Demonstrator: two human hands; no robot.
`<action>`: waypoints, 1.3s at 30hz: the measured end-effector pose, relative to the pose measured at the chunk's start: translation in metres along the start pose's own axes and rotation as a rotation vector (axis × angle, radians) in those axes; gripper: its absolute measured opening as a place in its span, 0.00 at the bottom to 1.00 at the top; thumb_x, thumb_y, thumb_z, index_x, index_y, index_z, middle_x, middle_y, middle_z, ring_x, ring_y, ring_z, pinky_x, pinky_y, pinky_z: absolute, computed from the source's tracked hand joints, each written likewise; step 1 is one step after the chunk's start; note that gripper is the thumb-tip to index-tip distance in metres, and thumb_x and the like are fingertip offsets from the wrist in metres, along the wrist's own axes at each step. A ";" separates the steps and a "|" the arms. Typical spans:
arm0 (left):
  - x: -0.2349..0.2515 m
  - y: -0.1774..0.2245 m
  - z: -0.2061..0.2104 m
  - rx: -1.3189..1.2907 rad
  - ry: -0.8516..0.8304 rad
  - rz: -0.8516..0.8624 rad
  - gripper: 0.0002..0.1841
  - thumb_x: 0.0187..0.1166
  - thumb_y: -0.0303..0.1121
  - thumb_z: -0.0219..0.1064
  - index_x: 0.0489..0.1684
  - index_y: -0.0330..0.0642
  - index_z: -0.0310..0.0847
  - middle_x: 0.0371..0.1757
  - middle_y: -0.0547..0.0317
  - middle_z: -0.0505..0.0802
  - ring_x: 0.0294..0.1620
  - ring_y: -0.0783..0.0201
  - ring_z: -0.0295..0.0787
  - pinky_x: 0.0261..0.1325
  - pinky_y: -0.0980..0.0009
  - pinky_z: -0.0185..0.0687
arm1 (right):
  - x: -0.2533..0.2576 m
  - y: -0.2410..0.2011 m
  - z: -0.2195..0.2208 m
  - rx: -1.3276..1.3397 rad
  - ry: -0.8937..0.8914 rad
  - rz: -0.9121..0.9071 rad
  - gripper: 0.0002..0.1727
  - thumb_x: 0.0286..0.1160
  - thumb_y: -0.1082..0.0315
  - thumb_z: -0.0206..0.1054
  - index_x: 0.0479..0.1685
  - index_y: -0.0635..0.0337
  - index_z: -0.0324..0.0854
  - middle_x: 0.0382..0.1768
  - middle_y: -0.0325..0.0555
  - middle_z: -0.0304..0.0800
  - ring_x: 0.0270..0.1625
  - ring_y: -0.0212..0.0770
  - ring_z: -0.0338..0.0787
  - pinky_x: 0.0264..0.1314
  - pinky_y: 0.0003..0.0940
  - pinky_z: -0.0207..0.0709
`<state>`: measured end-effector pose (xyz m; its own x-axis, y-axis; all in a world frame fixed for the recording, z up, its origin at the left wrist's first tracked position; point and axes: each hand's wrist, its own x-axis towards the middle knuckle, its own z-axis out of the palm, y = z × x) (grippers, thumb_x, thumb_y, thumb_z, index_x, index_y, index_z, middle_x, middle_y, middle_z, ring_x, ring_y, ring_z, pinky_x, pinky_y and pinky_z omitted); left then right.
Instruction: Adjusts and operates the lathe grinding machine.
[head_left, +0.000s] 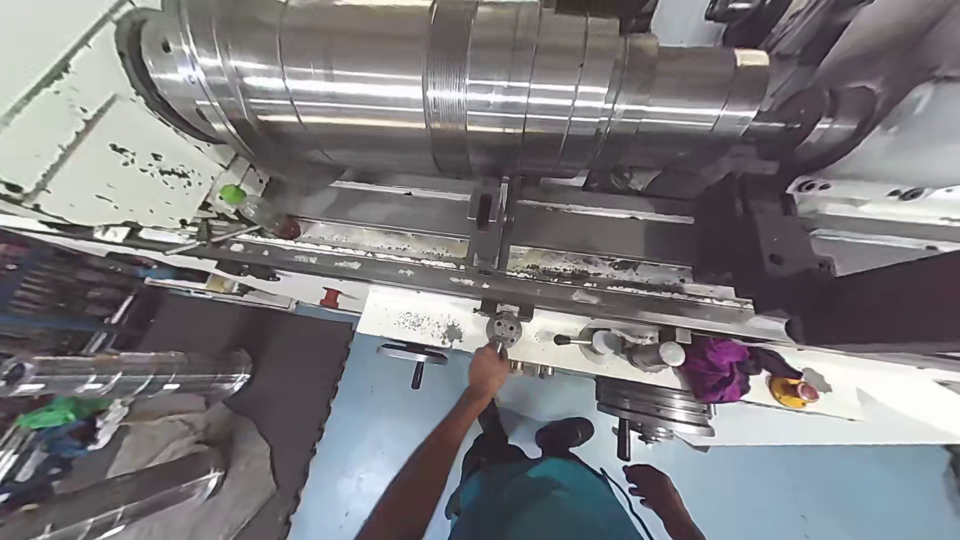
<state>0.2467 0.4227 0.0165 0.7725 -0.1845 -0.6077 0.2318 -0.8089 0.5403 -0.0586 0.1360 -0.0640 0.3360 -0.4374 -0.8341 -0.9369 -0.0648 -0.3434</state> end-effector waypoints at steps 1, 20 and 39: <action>-0.002 -0.008 -0.005 0.096 -0.048 0.038 0.22 0.93 0.40 0.49 0.69 0.34 0.81 0.60 0.36 0.91 0.65 0.41 0.89 0.69 0.42 0.80 | -0.005 0.003 -0.002 0.000 0.007 0.011 0.19 0.87 0.60 0.65 0.62 0.67 0.84 0.52 0.60 0.92 0.47 0.51 0.91 0.48 0.50 0.82; -0.006 -0.005 -0.009 0.231 -0.026 0.038 0.23 0.94 0.40 0.45 0.71 0.35 0.79 0.62 0.38 0.91 0.67 0.42 0.88 0.69 0.44 0.81 | -0.023 0.036 0.019 0.121 0.036 0.096 0.19 0.88 0.59 0.63 0.61 0.69 0.83 0.52 0.61 0.92 0.48 0.53 0.91 0.48 0.51 0.82; -0.013 -0.004 -0.004 0.247 -0.015 -0.017 0.22 0.93 0.41 0.47 0.65 0.35 0.81 0.61 0.39 0.91 0.66 0.43 0.89 0.66 0.43 0.82 | -0.034 0.049 0.036 0.127 0.035 0.063 0.17 0.88 0.62 0.64 0.60 0.69 0.83 0.49 0.60 0.92 0.43 0.49 0.90 0.44 0.47 0.81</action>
<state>0.2376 0.4306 0.0245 0.7605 -0.1760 -0.6251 0.0921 -0.9236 0.3721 -0.1129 0.1801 -0.0678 0.2710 -0.4678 -0.8412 -0.9357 0.0772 -0.3443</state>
